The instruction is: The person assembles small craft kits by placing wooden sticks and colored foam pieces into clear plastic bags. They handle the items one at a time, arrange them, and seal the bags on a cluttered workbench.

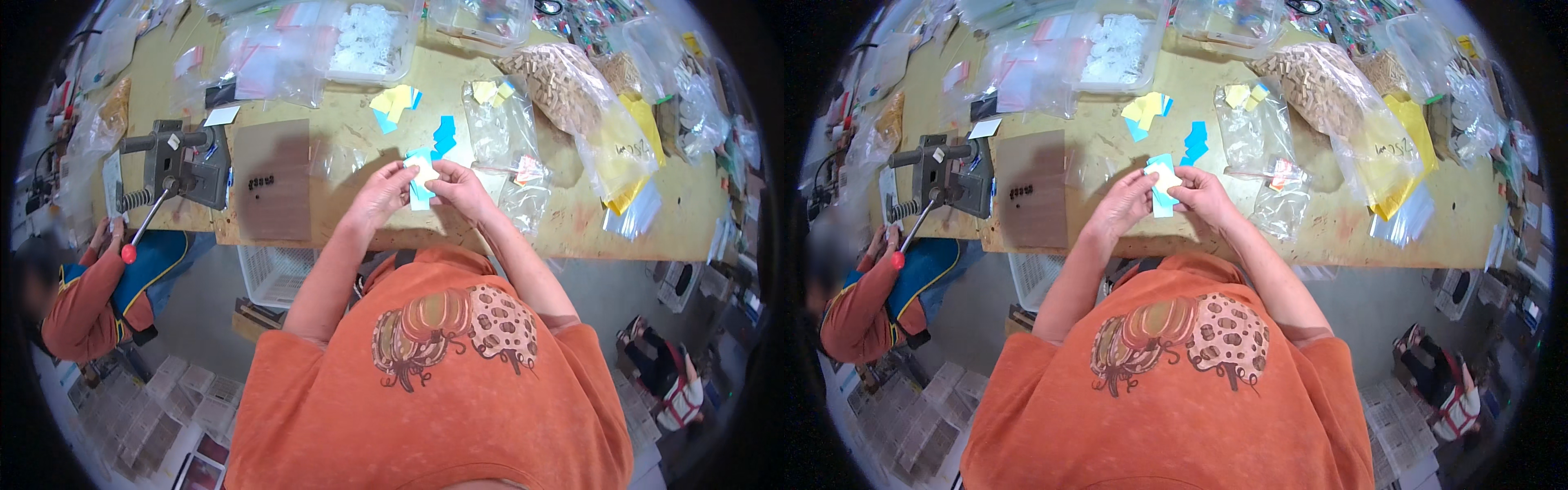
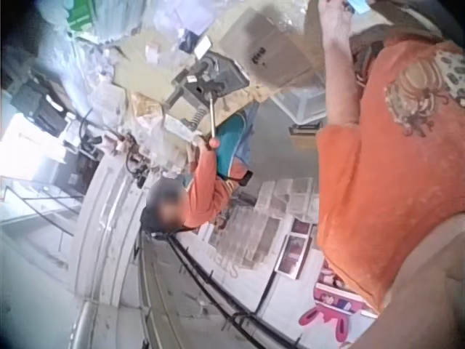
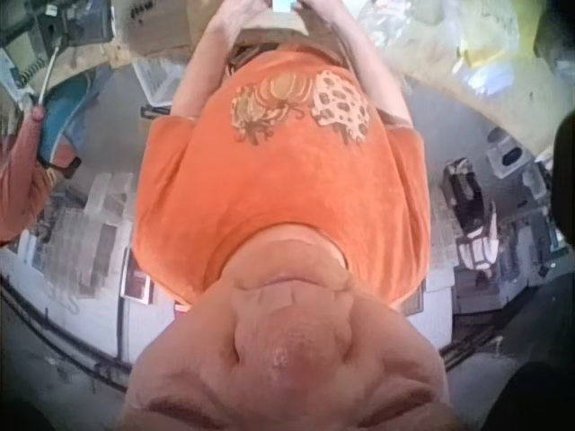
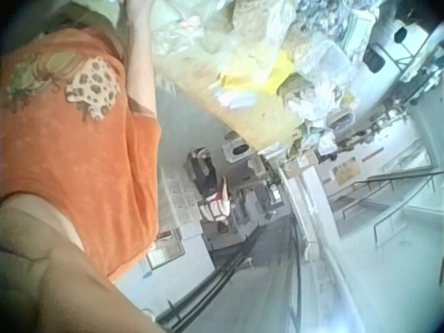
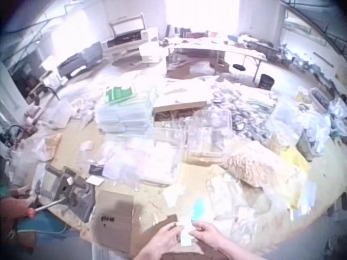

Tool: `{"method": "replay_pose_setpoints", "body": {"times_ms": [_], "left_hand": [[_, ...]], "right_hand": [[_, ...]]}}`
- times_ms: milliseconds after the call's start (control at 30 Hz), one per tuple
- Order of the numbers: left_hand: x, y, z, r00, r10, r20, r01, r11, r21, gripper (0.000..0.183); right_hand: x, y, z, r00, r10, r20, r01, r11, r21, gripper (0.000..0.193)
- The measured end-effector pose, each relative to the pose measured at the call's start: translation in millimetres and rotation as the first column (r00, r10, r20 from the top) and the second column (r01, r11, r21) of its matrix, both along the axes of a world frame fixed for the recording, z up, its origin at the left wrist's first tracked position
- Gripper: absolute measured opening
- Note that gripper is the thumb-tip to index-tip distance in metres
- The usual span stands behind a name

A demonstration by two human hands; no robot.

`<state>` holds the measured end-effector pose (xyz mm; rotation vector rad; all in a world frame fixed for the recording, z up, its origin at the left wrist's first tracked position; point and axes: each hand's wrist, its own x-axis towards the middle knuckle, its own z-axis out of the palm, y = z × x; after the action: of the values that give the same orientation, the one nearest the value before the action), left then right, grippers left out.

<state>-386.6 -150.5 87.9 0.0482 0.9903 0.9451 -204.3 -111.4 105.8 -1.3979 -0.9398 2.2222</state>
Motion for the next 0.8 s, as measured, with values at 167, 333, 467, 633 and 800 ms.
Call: {"method": "replay_pose_setpoints", "body": {"times_ms": [167, 333, 467, 633, 800], "left_hand": [[-46, 6, 10, 0.966, -0.209, -0.151, 0.223, 0.971, 0.085, 0.023], [-65, 5, 5, 0.944, -0.238, -0.23, 0.26, 0.963, 0.069, 0.021], [-75, 4, -1, 0.942, -0.276, -0.189, 0.293, 0.954, 0.069, 0.021], [-81, 4, 4, 0.979, -0.196, -0.056, 0.199, 0.977, 0.076, 0.023], [-85, 7, 13, 0.989, -0.145, -0.014, 0.145, 0.984, 0.099, 0.024]], "right_hand": [[-26, -9, 5, 0.995, 0.063, 0.083, -0.067, 0.997, 0.04, 0.038], [-44, -20, -4, 0.997, 0.037, 0.072, -0.046, 0.99, 0.134, 0.032], [-53, -21, 4, 0.994, 0.043, 0.101, -0.055, 0.992, 0.116, 0.025], [-58, -15, 2, 0.994, -0.091, -0.054, 0.088, 0.995, -0.054, 0.02], [-58, -6, -7, 0.981, -0.122, -0.152, 0.098, 0.983, -0.158, 0.019]]}}
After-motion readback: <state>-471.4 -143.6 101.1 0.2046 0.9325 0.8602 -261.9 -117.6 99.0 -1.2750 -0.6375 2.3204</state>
